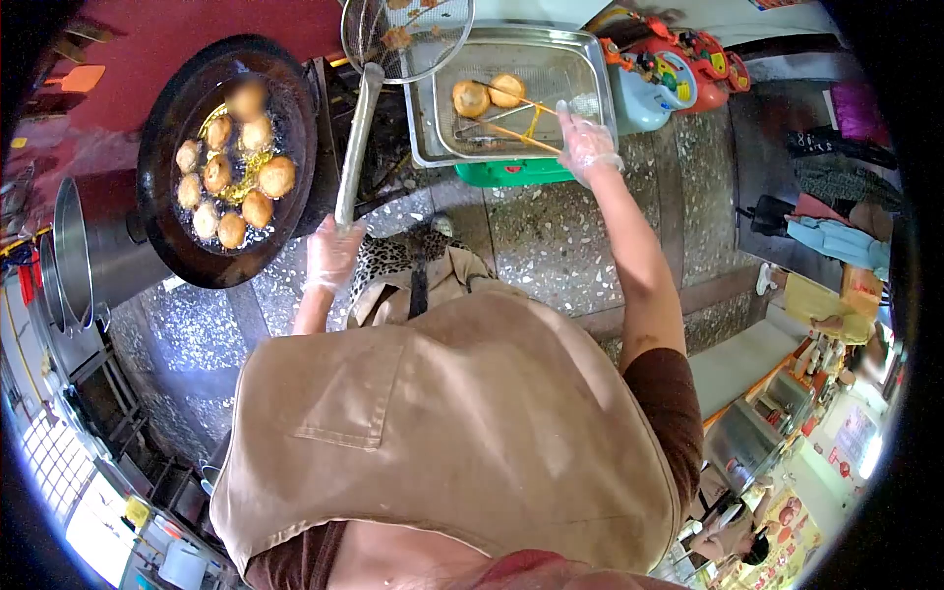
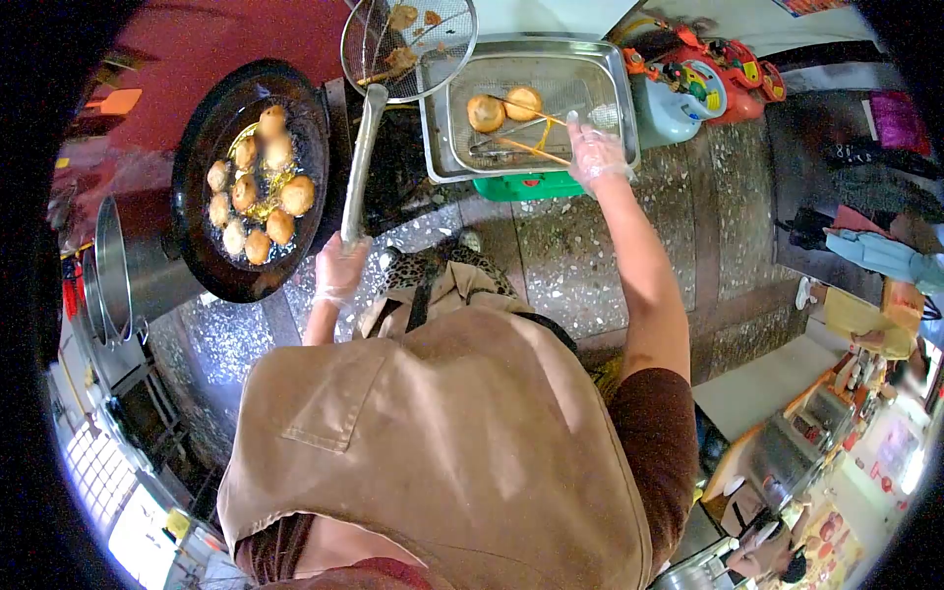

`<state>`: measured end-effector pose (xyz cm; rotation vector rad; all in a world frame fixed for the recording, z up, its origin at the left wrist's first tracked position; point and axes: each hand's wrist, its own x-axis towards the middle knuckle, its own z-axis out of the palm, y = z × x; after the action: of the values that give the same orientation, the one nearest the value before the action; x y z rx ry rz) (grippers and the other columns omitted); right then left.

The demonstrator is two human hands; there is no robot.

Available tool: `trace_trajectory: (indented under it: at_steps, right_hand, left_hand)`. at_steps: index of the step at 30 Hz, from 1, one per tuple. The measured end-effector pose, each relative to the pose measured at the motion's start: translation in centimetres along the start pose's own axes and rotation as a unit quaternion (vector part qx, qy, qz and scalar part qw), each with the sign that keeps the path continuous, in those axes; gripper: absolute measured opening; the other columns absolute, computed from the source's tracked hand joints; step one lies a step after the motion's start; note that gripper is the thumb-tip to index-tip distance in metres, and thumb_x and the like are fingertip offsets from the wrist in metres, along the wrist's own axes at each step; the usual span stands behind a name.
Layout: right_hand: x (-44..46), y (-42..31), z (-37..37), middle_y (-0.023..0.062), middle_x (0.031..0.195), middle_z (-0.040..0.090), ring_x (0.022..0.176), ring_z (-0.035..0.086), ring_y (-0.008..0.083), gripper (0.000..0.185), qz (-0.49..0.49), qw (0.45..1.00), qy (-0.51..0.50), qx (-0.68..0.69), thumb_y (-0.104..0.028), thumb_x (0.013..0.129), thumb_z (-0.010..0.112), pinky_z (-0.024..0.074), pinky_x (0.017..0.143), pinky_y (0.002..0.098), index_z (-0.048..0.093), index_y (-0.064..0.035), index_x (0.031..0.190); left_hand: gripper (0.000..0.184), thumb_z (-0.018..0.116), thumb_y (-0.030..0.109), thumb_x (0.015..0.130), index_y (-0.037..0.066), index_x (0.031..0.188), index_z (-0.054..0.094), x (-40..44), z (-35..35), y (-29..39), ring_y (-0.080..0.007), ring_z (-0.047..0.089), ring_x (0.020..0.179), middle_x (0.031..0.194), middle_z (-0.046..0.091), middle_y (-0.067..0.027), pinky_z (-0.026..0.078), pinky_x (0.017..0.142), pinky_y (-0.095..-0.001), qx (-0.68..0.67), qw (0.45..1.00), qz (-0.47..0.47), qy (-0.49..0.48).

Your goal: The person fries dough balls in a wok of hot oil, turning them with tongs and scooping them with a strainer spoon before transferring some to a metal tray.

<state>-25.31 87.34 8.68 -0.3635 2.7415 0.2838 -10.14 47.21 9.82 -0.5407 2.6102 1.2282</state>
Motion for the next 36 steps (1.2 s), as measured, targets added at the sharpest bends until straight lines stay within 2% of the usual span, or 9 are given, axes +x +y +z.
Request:
trace_trajectory:
  at_steps: [4,11,13,17,22,28,32,34,36]
  right_hand:
    - [0.4,0.2,0.8,0.0132,0.116,0.054,0.108,0.054,0.0289,0.083,-0.005,1.0,0.005,0.013,-0.029,0.072,0.071,0.0437,0.09,0.0393,0.027,-0.0086,0.14]
    - [-1.1,-0.5,1.8,0.0147,0.12,0.053,0.106,0.055,0.0309,0.087,0.028,0.997,-0.002,0.074,-0.031,0.071,0.073,0.0444,0.089,0.0398,0.026,-0.0076,0.14]
    - [-1.6,-0.3,2.4,0.0149,0.119,0.053,0.105,0.055,0.0312,0.088,0.013,0.993,0.032,0.111,-0.033,0.071,0.073,0.0448,0.089,0.0396,0.026,-0.0074,0.14]
    - [-2.0,-0.3,1.9,0.0151,0.118,0.053,0.105,0.055,0.0315,0.088,0.004,0.993,0.037,0.109,-0.033,0.07,0.073,0.0452,0.088,0.0392,0.026,-0.0064,0.14]
    - [-1.5,-0.3,1.0,0.0157,0.119,0.052,0.105,0.055,0.0313,0.091,0.017,0.994,-0.038,0.103,-0.034,0.071,0.073,0.0451,0.088,0.0387,0.024,-0.0057,0.141]
    - [-0.8,-0.4,0.7,0.0152,0.119,0.052,0.105,0.055,0.0312,0.093,0.018,0.995,-0.055,0.082,-0.034,0.07,0.073,0.0448,0.089,0.0386,0.022,-0.006,0.142]
    - [-1.3,-0.6,-0.2,0.0153,0.118,0.053,0.104,0.055,0.0312,0.093,0.021,0.995,-0.049,0.085,-0.034,0.07,0.074,0.0449,0.089,0.0385,0.023,-0.005,0.142]
    - [-1.6,-0.3,-0.2,0.0197,0.121,0.052,0.105,0.056,0.0349,0.094,-0.01,0.996,-0.024,0.088,-0.033,0.07,0.073,0.0454,0.09,0.0396,0.021,-0.0051,0.142]
    - [-1.6,-0.5,-0.3,0.0196,0.121,0.052,0.105,0.056,0.0348,0.093,-0.005,0.996,-0.03,0.085,-0.033,0.07,0.073,0.0453,0.09,0.0396,0.021,-0.005,0.142]
  left_hand:
    - [0.035,0.068,0.03,0.078,-0.003,0.083,0.057,-0.7,0.2,0.7,-0.0228,0.062,0.059,0.063,0.061,-0.019,0.047,0.057,-0.0363,0.012,1.0,-0.026,0.003]
    - [0.035,0.067,0.029,0.078,-0.004,0.084,0.057,-1.4,0.6,0.4,-0.0221,0.063,0.06,0.063,0.06,-0.0193,0.048,0.056,-0.0363,0.011,0.999,-0.042,0.005]
    - [0.035,0.067,0.029,0.078,-0.004,0.085,0.058,-1.3,0.6,0.0,-0.021,0.063,0.06,0.063,0.061,-0.0187,0.048,0.056,-0.0362,0.011,0.999,-0.047,0.004]
    - [0.037,0.067,0.03,0.078,-0.004,0.087,0.058,-1.3,0.4,-0.2,-0.0192,0.062,0.06,0.063,0.062,-0.017,0.048,0.055,-0.0357,0.011,0.998,-0.066,-0.004]
    - [0.037,0.068,0.03,0.078,-0.004,0.09,0.059,-1.4,0.2,0.4,-0.019,0.062,0.062,0.066,0.063,-0.0159,0.048,0.057,-0.0345,-0.001,0.996,-0.086,-0.017]
    - [0.037,0.068,0.03,0.078,-0.003,0.091,0.06,-1.3,0.6,-0.8,-0.0207,0.063,0.063,0.067,0.064,-0.0163,0.049,0.059,-0.0351,-0.01,0.994,-0.104,-0.023]
    - [0.038,0.067,0.031,0.077,-0.002,0.093,0.06,-1.6,0.0,-0.1,-0.0224,0.064,0.063,0.068,0.064,-0.0173,0.05,0.06,-0.0361,0.022,0.995,-0.095,-0.013]
    - [0.038,0.067,0.031,0.077,-0.002,0.094,0.06,-1.7,0.1,-0.4,-0.0221,0.064,0.063,0.068,0.064,-0.0171,0.05,0.06,-0.0361,0.016,0.995,-0.096,-0.011]
    - [0.039,0.067,0.032,0.077,-0.002,0.095,0.061,-1.7,0.2,-0.4,-0.0218,0.064,0.063,0.068,0.064,-0.0169,0.05,0.06,-0.036,0.011,0.995,-0.096,-0.01]
